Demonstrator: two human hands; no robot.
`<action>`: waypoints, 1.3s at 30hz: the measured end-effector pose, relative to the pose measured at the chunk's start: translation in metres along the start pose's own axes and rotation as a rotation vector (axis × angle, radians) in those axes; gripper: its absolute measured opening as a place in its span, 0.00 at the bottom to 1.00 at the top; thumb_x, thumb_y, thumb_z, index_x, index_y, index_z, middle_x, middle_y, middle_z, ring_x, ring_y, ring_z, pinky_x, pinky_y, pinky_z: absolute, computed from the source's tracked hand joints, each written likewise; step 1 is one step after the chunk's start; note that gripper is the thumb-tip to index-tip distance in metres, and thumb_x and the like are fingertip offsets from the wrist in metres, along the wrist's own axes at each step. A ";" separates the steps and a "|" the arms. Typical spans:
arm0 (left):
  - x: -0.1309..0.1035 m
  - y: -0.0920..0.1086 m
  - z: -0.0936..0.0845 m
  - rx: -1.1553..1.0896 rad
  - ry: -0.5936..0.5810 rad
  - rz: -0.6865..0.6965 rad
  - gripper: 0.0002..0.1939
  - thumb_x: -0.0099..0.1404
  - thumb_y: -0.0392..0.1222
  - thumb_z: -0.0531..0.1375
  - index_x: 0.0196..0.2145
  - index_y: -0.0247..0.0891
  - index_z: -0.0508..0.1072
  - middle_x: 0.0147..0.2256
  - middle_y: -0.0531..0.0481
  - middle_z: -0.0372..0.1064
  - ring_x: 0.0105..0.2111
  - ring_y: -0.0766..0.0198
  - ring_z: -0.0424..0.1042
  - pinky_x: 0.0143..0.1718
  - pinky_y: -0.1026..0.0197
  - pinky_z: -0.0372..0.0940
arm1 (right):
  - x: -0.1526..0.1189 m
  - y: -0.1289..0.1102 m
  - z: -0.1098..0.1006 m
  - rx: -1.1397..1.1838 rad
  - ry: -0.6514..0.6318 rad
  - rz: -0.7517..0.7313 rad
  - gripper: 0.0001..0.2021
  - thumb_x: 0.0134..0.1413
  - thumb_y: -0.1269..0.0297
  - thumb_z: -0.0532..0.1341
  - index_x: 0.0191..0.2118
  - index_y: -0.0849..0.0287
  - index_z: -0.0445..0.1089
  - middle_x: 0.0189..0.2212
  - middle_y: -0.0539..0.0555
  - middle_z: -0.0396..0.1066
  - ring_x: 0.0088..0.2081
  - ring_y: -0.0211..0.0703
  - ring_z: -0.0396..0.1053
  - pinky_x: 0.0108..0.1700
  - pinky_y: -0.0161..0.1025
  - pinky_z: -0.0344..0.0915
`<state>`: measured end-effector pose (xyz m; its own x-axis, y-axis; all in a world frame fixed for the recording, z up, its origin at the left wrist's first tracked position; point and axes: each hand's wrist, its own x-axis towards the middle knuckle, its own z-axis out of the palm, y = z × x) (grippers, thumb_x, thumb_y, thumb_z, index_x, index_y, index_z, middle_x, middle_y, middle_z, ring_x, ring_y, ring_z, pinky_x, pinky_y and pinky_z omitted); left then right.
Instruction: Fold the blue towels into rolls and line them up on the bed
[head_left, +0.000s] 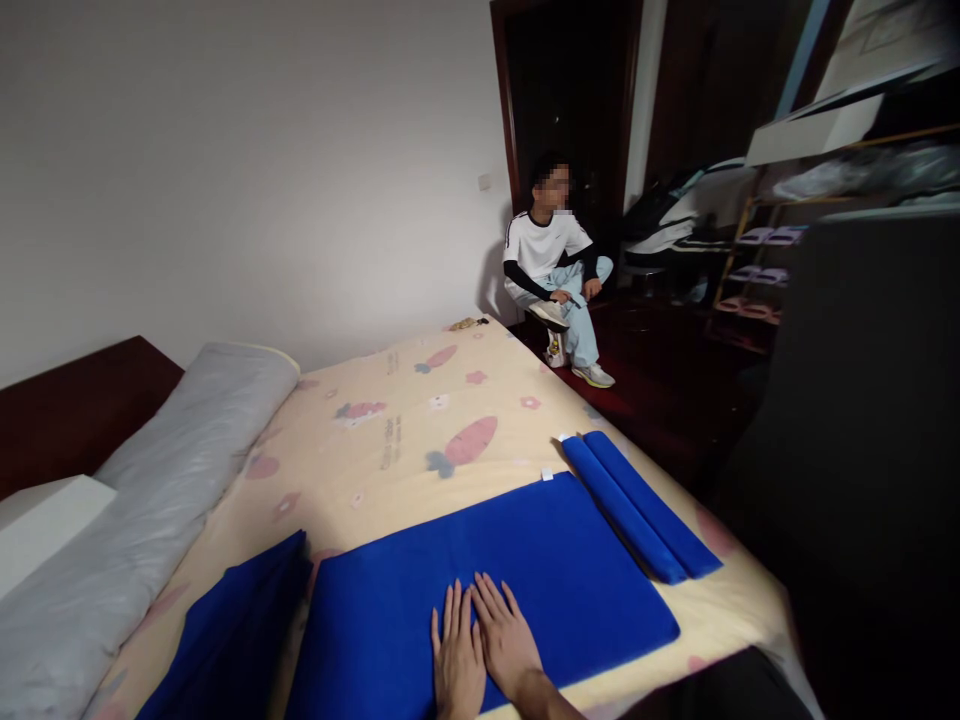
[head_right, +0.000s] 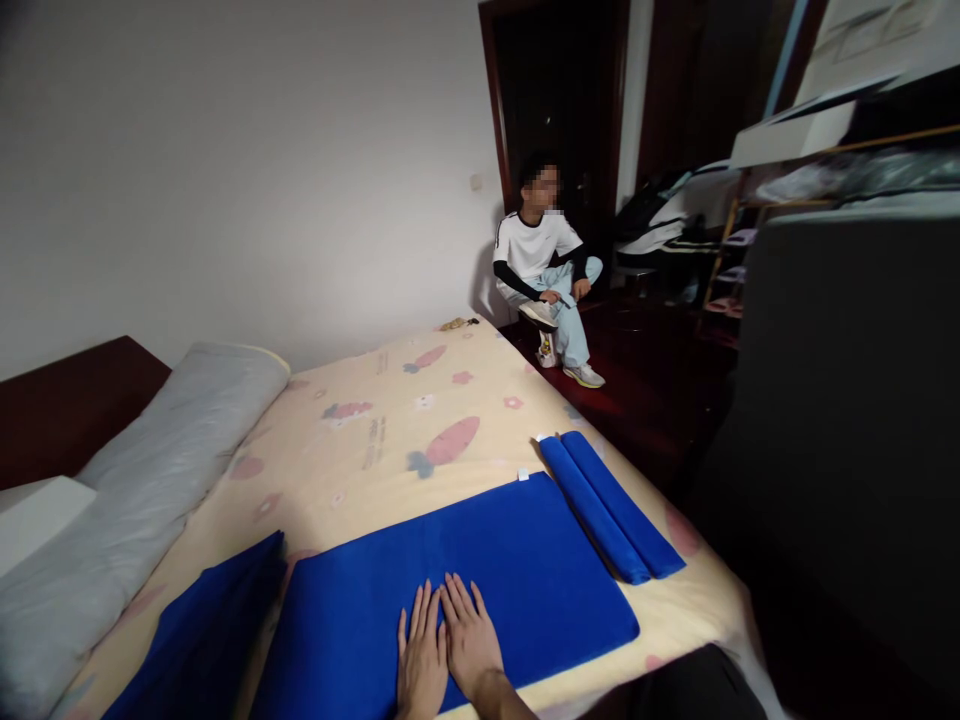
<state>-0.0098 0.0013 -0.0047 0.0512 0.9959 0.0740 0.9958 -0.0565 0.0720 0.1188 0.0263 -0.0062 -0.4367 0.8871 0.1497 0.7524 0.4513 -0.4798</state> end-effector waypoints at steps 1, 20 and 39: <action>0.000 0.000 -0.001 -0.007 -0.002 -0.002 0.27 0.70 0.42 0.43 0.65 0.49 0.49 0.67 0.54 0.47 0.66 0.59 0.49 0.66 0.46 0.48 | 0.000 0.000 0.000 -0.003 0.006 -0.002 0.29 0.61 0.68 0.47 0.68 0.58 0.48 0.68 0.55 0.44 0.68 0.49 0.44 0.68 0.53 0.42; 0.003 -0.002 0.008 -0.039 0.014 -0.028 0.26 0.70 0.42 0.43 0.65 0.53 0.47 0.67 0.57 0.45 0.66 0.61 0.49 0.66 0.46 0.49 | -0.003 0.012 -0.006 -0.011 -0.009 -0.026 0.26 0.66 0.60 0.44 0.68 0.52 0.46 0.68 0.52 0.45 0.68 0.47 0.44 0.67 0.53 0.44; 0.006 -0.002 0.011 -0.034 0.075 -0.031 0.26 0.71 0.45 0.42 0.65 0.56 0.47 0.66 0.60 0.47 0.66 0.61 0.50 0.65 0.46 0.52 | -0.065 0.138 -0.054 -0.257 0.261 0.382 0.31 0.63 0.44 0.45 0.67 0.52 0.51 0.67 0.54 0.49 0.67 0.52 0.47 0.65 0.58 0.44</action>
<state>-0.0107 0.0078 -0.0158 0.0137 0.9893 0.1449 0.9935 -0.0298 0.1094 0.2774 0.0355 -0.0357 0.0048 0.9727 0.2319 0.9447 0.0716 -0.3200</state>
